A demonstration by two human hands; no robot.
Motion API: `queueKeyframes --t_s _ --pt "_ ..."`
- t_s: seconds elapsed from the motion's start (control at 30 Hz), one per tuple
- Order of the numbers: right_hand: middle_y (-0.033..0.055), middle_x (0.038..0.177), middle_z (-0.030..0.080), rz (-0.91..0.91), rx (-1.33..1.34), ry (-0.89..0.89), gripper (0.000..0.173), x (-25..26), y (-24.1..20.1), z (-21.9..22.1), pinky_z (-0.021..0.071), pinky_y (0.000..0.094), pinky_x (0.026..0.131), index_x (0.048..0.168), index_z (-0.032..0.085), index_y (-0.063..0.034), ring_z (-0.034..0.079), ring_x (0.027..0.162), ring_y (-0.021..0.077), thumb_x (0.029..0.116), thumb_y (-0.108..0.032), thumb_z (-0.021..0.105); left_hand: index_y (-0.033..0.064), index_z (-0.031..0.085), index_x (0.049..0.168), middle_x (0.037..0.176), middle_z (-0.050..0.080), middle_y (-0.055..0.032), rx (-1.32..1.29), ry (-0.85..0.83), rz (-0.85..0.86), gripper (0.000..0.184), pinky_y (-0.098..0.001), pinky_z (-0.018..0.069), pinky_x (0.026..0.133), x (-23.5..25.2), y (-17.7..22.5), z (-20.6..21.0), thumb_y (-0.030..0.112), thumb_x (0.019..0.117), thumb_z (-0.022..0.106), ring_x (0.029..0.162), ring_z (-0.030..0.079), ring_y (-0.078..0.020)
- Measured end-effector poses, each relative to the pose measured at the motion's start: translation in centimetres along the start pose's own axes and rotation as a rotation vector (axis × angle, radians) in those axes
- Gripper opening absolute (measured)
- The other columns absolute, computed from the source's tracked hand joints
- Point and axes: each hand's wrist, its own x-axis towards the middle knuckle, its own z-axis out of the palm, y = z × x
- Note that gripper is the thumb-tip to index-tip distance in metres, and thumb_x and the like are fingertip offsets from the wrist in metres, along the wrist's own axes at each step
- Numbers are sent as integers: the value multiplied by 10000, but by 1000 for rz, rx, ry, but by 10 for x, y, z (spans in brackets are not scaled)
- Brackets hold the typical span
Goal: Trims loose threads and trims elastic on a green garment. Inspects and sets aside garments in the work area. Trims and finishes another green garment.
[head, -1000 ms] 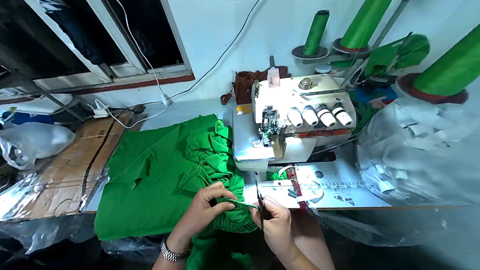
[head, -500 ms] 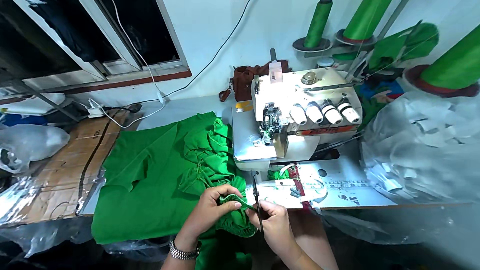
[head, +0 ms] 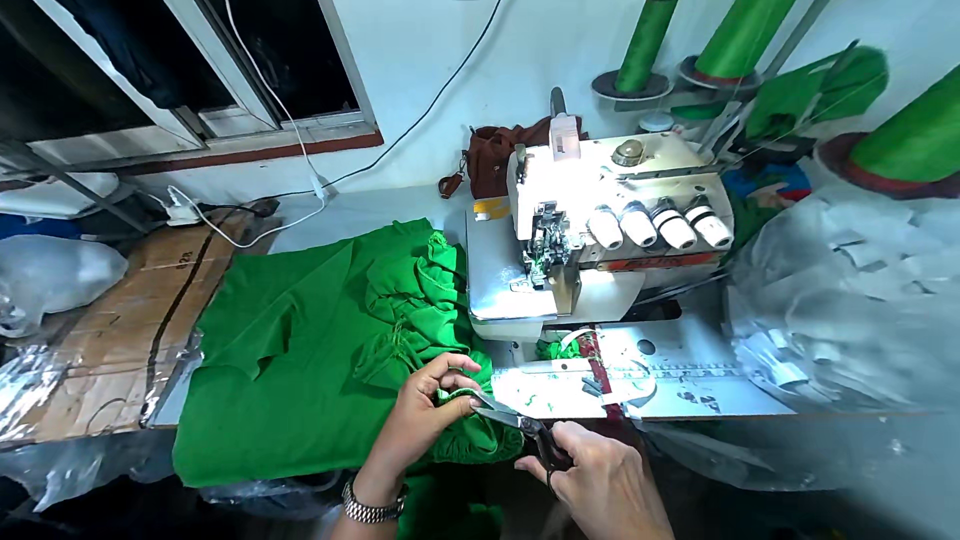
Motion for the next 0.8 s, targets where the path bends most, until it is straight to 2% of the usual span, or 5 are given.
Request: queueKeyframes --t_s 0.2,0.47,0.8 --pt "10 517 490 -22 -41 63 508 -2 0 7 366 326 377 610 554 -120 511 423 155 796 -579 664 102 632 1298 882 753 -63 -44 6 -28 448 -256 584 783 -3 -1 -2 34 868 738 818 718 -126" --pt "1 506 475 -41 -59 151 503 -4 3 20 342 314 390 590 530 -127 494 423 144 834 -554 635 116 597 1299 885 751 -70 -45 59 -105 487 -254 585 749 -2 4 1 63 840 753 807 721 -142" --pt "6 508 493 -74 -87 165 418 -6 5 23 352 320 406 593 543 -118 514 433 158 844 -436 647 118 586 1314 892 754 -75 -32 57 -108 505 -263 587 759 -2 3 1 54 838 743 824 725 -147"
